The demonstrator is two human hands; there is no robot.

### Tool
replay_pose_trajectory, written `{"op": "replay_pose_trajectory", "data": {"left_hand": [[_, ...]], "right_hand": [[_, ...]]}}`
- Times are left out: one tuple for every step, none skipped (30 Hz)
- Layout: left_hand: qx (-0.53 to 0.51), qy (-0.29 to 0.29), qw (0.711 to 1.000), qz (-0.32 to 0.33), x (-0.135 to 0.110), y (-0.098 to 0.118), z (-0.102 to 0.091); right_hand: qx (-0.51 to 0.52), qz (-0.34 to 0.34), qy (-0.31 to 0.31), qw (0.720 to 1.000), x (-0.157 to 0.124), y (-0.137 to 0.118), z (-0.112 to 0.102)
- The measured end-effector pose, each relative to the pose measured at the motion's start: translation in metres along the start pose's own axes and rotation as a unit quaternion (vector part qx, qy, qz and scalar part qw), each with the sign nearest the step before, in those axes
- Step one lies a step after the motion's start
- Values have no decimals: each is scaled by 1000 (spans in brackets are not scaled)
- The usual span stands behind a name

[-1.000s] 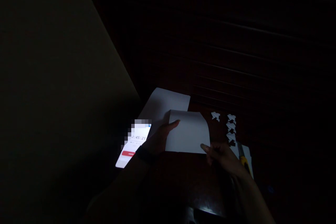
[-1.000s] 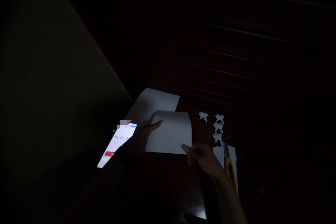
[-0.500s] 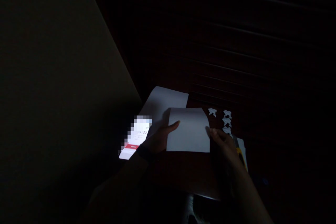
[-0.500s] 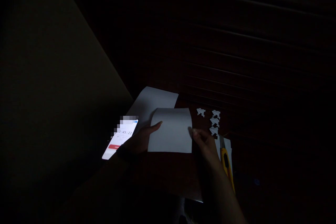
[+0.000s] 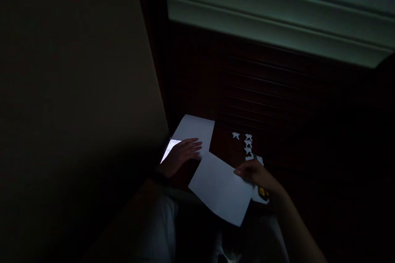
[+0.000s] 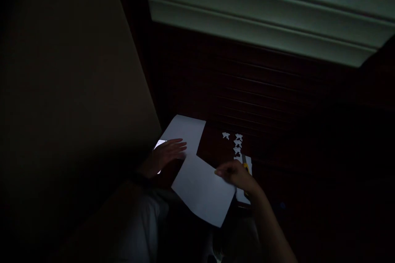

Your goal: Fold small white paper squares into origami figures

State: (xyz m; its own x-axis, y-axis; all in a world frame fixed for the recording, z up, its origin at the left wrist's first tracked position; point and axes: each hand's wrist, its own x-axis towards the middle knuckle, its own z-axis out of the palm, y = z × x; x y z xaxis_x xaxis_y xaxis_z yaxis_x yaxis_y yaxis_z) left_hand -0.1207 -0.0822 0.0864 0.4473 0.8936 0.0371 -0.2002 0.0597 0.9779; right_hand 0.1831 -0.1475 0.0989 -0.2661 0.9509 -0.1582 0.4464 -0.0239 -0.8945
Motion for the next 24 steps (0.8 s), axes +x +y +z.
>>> {"op": "replay_pose_trajectory", "data": {"left_hand": [[91, 6, 995, 31, -1, 12, 6], [190, -5, 980, 57, -3, 23, 15], [284, -31, 954, 85, -5, 34, 25], [360, -64, 924, 112, -8, 44, 36], [414, -103, 895, 130, -12, 52, 48], [453, -138, 870, 135, -16, 60, 59], [481, -158, 852, 134, -21, 67, 69], [505, -177, 835, 130, -27, 73, 78], [523, -180, 823, 129, -33, 78, 85], [536, -178, 815, 129, -39, 83, 91], [545, -173, 810, 133, -46, 87, 96], [551, -166, 806, 138, -52, 91, 99], [555, -160, 803, 144, -58, 95, 102], [559, -158, 800, 149, -64, 98, 105], [564, -155, 797, 153, -69, 102, 106], [569, -151, 794, 155, -73, 104, 108], [574, -147, 790, 156, -77, 107, 109], [579, -144, 787, 156, -80, 109, 109], [583, -141, 785, 155, -82, 111, 109], [587, -139, 782, 154, -84, 113, 109], [591, -137, 780, 153, -85, 115, 107], [595, -135, 778, 151, -87, 116, 106], [598, -134, 776, 149, -88, 118, 104], [602, -132, 773, 147, -88, 119, 101]], "right_hand": [[-30, -23, -28, 999, -3, -11, 1], [-59, -47, -52, 996, -5, -22, 3], [-87, -69, -74, 991, -8, -34, 5], [-116, -91, -81, 986, -11, -46, 8], [-148, -111, -88, 979, -14, -58, 11], [-180, -129, -84, 972, -19, -70, 15], [-214, -144, -74, 963, -25, -81, 18], [-248, -156, -60, 954, -31, -91, 21], [-277, -163, -41, 946, -38, -101, 24], [-300, -166, -24, 939, -46, -109, 27], [-317, -167, -9, 934, -53, -116, 29], [-327, -167, 2, 930, -60, -121, 30], [-333, -166, 7, 928, -67, -126, 32], [-336, -166, 11, 927, -74, -131, 32], [-339, -166, 14, 926, -80, -134, 33], [-344, -165, 18, 924, -87, -137, 33], [-348, -163, 24, 923, -93, -140, 32], [-352, -160, 30, 922, -99, -141, 31], [-357, -157, 35, 920, -105, -142, 30], [-361, -154, 38, 919, -112, -143, 28], [-366, -150, 41, 918, -118, -142, 25], [-371, -145, 42, 916, -125, -141, 22], [-378, -138, 45, 914, -132, -140, 18], [-387, -129, 49, 912, -139, -138, 13]]}}
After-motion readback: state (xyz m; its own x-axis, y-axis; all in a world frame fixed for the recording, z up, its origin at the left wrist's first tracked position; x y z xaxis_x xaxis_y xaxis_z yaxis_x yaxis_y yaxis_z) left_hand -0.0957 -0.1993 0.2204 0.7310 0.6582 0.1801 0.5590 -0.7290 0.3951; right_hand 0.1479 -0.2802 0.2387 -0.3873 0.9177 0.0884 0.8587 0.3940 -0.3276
